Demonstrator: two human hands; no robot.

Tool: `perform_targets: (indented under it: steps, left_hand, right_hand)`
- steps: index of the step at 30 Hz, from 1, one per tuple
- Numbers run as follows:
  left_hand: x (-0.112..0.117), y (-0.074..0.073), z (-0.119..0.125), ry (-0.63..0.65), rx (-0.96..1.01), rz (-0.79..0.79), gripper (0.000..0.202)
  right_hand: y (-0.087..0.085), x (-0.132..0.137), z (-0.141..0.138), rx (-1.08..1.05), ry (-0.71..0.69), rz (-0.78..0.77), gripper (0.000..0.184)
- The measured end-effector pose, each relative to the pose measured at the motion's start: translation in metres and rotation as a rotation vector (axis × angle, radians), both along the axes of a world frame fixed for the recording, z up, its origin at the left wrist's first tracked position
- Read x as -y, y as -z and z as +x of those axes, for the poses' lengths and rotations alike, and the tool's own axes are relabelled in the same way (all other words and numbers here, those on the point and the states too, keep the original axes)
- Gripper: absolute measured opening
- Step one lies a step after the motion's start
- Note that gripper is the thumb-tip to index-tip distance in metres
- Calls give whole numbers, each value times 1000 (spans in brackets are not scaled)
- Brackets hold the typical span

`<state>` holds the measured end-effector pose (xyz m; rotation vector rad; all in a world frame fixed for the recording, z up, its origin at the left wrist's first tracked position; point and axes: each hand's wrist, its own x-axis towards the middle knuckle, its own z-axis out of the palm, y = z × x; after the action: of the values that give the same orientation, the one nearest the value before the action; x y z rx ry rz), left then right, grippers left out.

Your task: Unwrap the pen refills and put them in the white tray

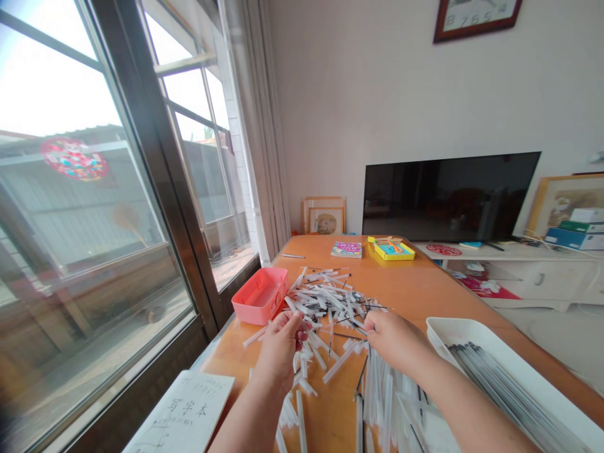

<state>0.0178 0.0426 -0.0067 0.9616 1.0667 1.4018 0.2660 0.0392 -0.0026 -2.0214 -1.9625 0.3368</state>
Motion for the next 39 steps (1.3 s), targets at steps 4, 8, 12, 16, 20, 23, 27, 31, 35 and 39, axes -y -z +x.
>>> perform_targets:
  steps: [4, 8, 12, 16, 20, 23, 27, 31, 35, 39]
  left_hand:
    - [0, -1, -1, -12, -51, 30, 31]
    - [1, -1, 0, -16, -93, 30, 31]
    - [-1, 1, 0, -55, -94, -9, 33]
    - [-2, 2, -1, -82, -79, -37, 35]
    - [-1, 0, -1, -91, -83, -47, 36]
    - [0, 0, -1, -89, -78, -40, 37]
    - [-2, 2, -1, -93, -79, -29, 38]
    - [-4, 4, -1, -97, -69, -51, 37]
    - [-4, 4, -2, -103, -65, -65, 38]
    - [-4, 4, -1, -102, -83, -56, 38]
  right_hand:
    - [-3, -6, -6, 169, 2, -29, 18]
    - [0, -13, -14, 242, -46, -78, 21]
    - [2, -16, -21, 274, -62, -95, 18]
    - [2, -16, -28, 299, -82, -92, 10]
    - [2, -12, -34, 289, -125, -84, 13]
    - [2, -8, -37, 256, -168, -89, 17]
    - [-3, -9, -37, 158, -214, -92, 21]
    - [-8, -25, -22, 81, -43, -31, 21]
    - [-8, -45, -4, 112, 73, -23, 20]
    - [-4, -55, 1, 125, 104, -35, 19]
